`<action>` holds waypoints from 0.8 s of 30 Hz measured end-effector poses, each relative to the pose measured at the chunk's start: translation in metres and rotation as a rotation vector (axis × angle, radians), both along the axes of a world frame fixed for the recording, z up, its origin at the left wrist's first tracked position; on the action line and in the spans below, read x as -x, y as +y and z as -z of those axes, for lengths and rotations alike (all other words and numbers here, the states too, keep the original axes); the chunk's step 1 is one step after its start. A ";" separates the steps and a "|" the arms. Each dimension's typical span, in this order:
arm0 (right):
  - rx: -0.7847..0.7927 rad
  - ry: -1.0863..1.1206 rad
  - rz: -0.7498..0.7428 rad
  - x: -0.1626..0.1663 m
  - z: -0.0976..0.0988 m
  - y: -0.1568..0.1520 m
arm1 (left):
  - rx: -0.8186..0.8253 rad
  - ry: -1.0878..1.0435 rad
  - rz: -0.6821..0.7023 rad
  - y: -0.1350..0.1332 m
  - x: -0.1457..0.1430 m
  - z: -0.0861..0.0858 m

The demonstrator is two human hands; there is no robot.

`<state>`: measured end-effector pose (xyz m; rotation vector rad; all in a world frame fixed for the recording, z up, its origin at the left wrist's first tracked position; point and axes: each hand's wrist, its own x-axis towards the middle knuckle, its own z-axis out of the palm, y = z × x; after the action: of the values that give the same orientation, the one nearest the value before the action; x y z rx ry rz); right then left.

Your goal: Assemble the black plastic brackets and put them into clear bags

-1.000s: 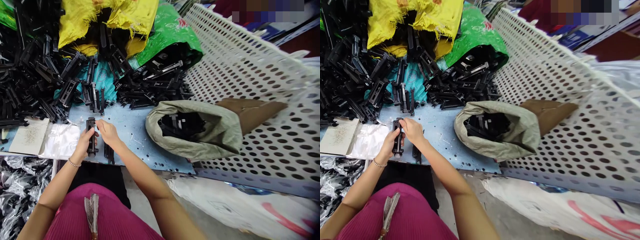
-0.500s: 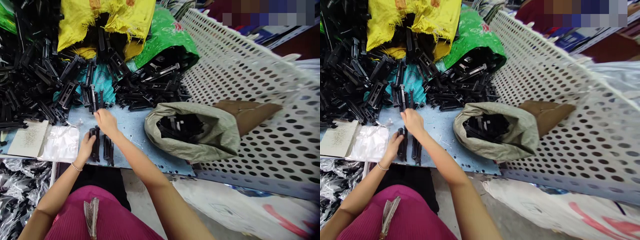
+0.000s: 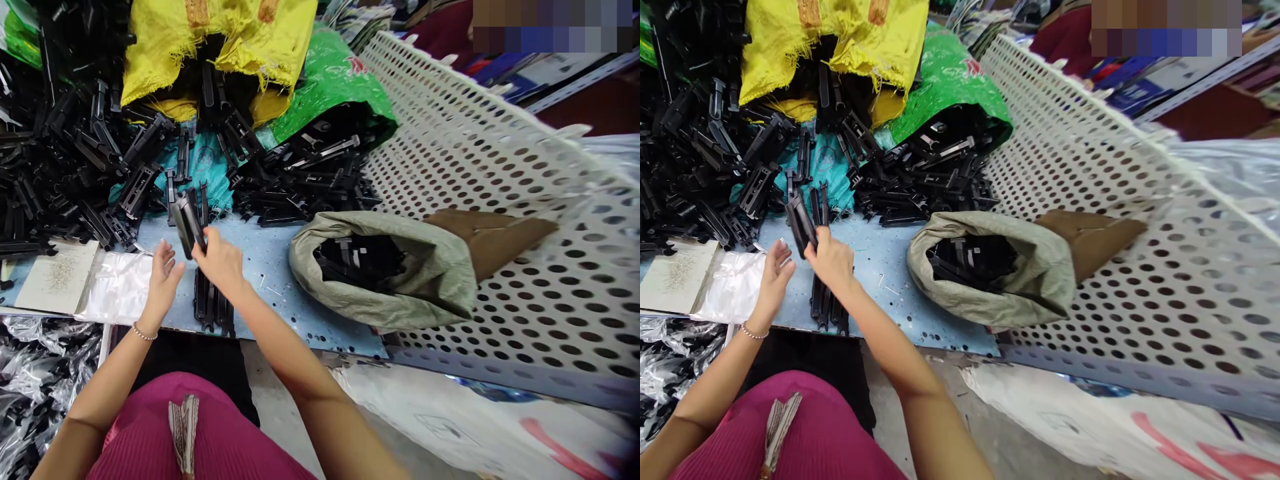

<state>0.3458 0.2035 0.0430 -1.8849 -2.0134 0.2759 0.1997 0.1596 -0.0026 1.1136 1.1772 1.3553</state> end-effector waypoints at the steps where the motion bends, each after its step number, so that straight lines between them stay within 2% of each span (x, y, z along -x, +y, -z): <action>1: -0.068 0.010 -0.091 0.001 0.002 -0.021 | 0.020 -0.063 -0.021 0.002 0.001 -0.010; 3: -0.169 0.102 -0.334 0.001 0.004 -0.052 | 0.093 -0.166 -0.046 0.003 0.001 -0.029; 5: -0.219 0.269 -0.496 -0.003 0.004 -0.063 | 0.188 -0.277 0.012 -0.003 0.002 -0.042; 6: -0.245 0.342 -0.500 -0.006 0.004 -0.062 | 0.235 -0.347 0.079 -0.008 0.003 -0.047; 8: -0.330 0.386 -0.407 -0.010 0.003 -0.049 | 0.322 -0.491 0.239 -0.019 0.004 -0.054; 11: -0.455 0.259 -0.333 -0.009 0.008 -0.023 | 0.439 -0.604 0.406 -0.030 0.004 -0.059; 13: -0.438 0.214 -0.358 -0.003 0.014 -0.014 | 0.457 -0.598 0.426 -0.032 0.004 -0.059; 17: -0.317 0.309 -0.361 0.004 0.022 -0.019 | 0.409 -0.497 0.394 -0.028 0.012 -0.057; 22: -0.520 0.223 -0.467 -0.014 0.016 -0.022 | 0.402 -0.431 0.454 -0.030 0.020 -0.061; 24: -0.523 0.170 -0.545 -0.022 0.010 -0.019 | 0.411 -0.403 0.471 -0.034 0.020 -0.066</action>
<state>0.3682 0.1848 0.0329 -0.9579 -2.1725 0.0327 0.1800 0.1255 0.0633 0.7152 0.7826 0.8657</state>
